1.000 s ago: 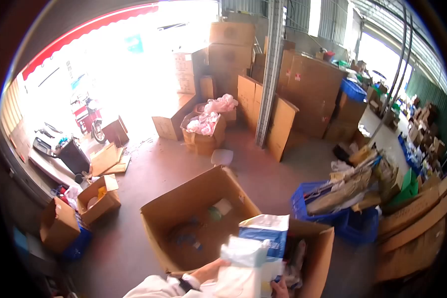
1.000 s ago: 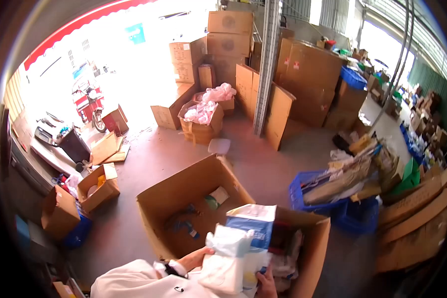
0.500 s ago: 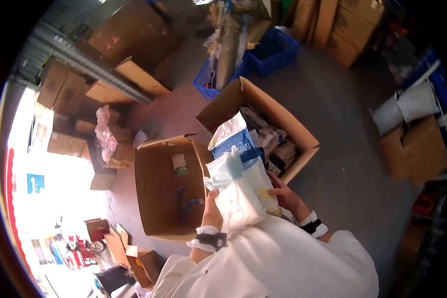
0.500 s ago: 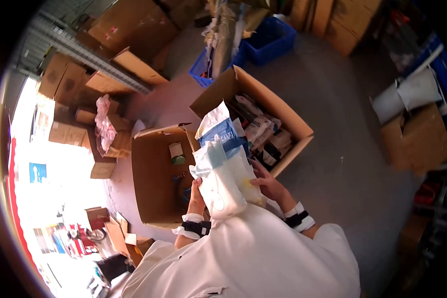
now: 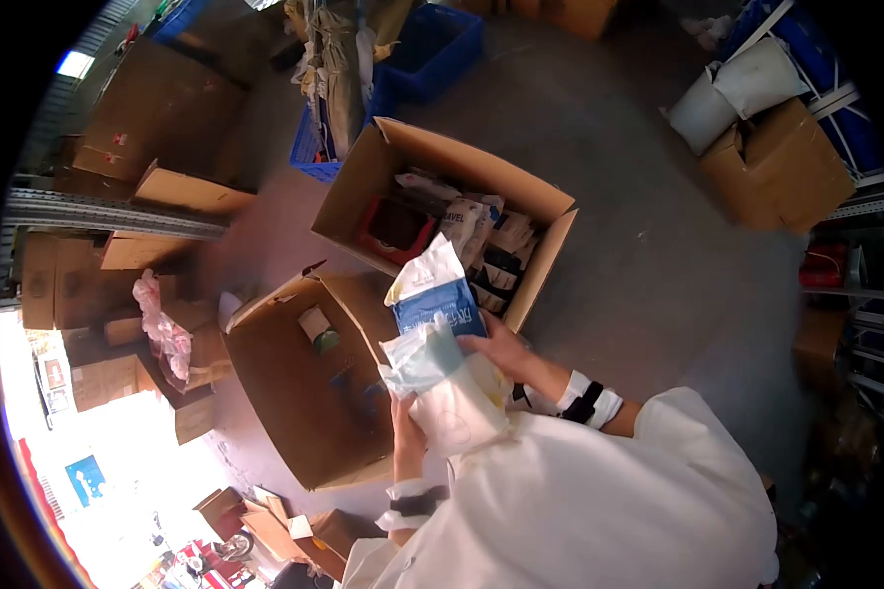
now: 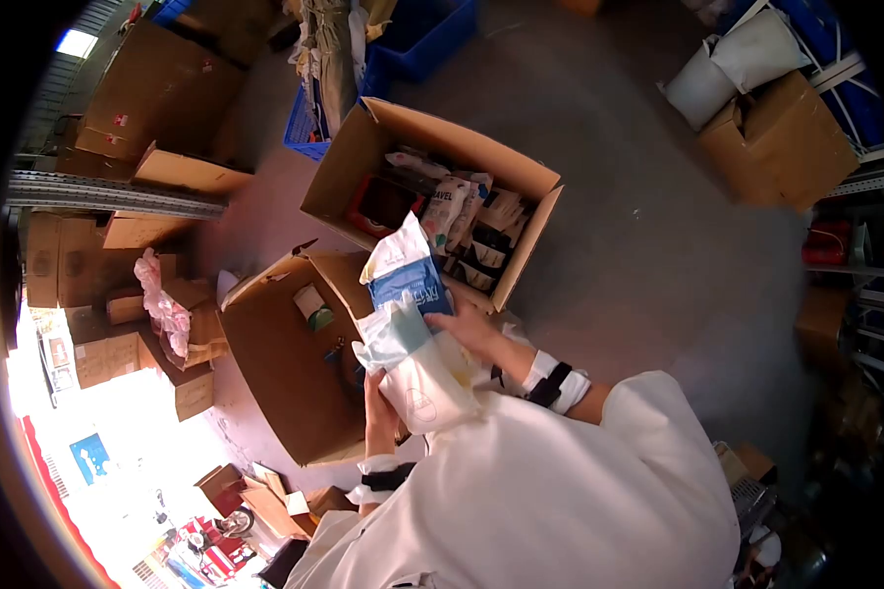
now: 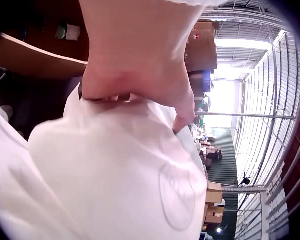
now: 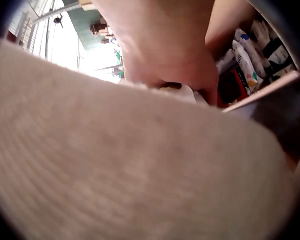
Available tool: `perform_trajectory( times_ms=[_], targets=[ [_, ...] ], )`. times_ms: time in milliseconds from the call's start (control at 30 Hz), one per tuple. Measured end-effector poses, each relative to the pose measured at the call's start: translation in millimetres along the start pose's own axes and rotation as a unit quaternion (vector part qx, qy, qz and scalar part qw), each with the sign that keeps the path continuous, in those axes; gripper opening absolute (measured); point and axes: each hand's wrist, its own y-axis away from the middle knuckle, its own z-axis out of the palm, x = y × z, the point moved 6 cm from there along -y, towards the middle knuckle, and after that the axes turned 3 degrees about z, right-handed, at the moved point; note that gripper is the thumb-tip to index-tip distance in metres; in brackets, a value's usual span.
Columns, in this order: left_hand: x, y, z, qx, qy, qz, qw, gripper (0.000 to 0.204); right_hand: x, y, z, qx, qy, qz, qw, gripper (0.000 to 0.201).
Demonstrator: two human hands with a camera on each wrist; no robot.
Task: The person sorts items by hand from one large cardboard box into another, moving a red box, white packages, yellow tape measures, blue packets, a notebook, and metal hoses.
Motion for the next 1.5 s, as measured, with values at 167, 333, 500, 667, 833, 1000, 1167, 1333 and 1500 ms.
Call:
perform_trajectory(
  times_ms=[167,333,500,667,833,1000,1167,1333,1500],
  targets=[
    [-21.8,9.7,7.4,0.049,-0.048,0.001,0.998,0.071,83.4,-11.5,-24.9,0.152,0.174,0.0,0.973,0.072],
    [-41.8,-13.6,9.0,0.04,-0.04,-0.04,0.998,0.073,87.3,-14.6,-52.8,0.252,0.134,-0.008,0.958,0.057],
    [-1.1,-24.6,26.7,0.017,-0.011,0.002,1.0,0.065,45.8,-46.8,-105.4,0.293,-0.086,0.002,0.952,0.049],
    [14.4,-49.4,18.0,0.048,-0.009,0.032,0.998,0.064,115.1,-128.6,-232.6,0.388,0.212,0.062,0.895,0.054],
    [20.5,-95.2,82.1,0.09,-0.106,0.057,0.989,0.064,58.8,-135.4,-179.4,0.086,0.024,0.164,0.982,0.044],
    [-30.1,-166.6,164.3,0.067,-0.195,-0.059,0.977,0.059,11.4,-106.9,-137.2,-0.174,-0.121,0.261,0.942,0.067],
    [-20.0,-188.0,230.7,0.088,-0.472,0.026,0.877,0.063,-1.2,-129.0,-207.0,-0.083,-0.163,0.294,0.938,0.066],
    [-9.2,-170.5,193.1,0.124,-0.49,0.09,0.858,0.064,43.1,-196.7,-296.8,0.087,0.254,0.229,0.936,0.068],
    [-69.4,-107.6,58.8,0.196,-0.394,-0.071,0.895,0.053,29.1,-240.9,-343.3,0.0,0.605,0.184,0.775,0.044]
  ],
)
